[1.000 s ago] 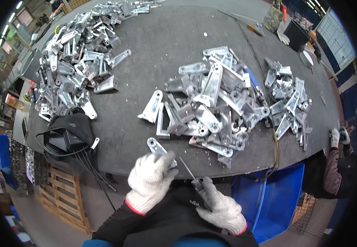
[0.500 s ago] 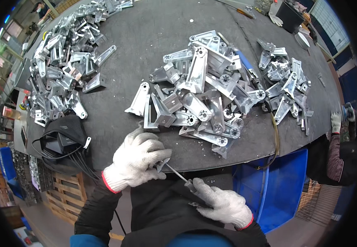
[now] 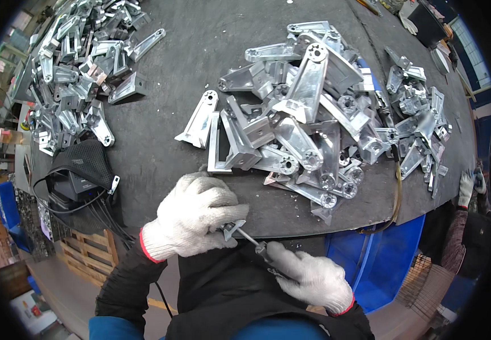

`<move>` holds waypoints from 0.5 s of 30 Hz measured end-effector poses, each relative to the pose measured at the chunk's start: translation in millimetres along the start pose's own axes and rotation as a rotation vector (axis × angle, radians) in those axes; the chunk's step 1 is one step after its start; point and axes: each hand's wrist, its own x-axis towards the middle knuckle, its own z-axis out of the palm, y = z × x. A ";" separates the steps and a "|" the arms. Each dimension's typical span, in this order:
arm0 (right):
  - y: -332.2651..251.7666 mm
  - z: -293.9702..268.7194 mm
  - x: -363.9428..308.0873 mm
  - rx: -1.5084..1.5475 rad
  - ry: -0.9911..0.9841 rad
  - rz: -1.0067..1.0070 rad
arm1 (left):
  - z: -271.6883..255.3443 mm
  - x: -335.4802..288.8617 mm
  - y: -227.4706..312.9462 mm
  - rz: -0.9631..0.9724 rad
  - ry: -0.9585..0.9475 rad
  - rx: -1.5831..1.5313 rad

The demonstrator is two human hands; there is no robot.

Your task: Manually filing the edges of metal brackets to remove burrs and smooth the surface.

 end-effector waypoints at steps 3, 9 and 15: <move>15.9 18.6 8.3 0.192 0.056 -0.119 | -1.2 5.0 0.7 0.007 0.004 -0.018; 11.8 -1.4 18.6 0.880 -0.406 0.037 | -0.4 -4.8 -6.4 -0.001 0.003 -0.070; 15.3 37.1 11.3 0.517 0.015 -0.009 | 7.1 -3.6 -7.9 0.027 0.059 -0.049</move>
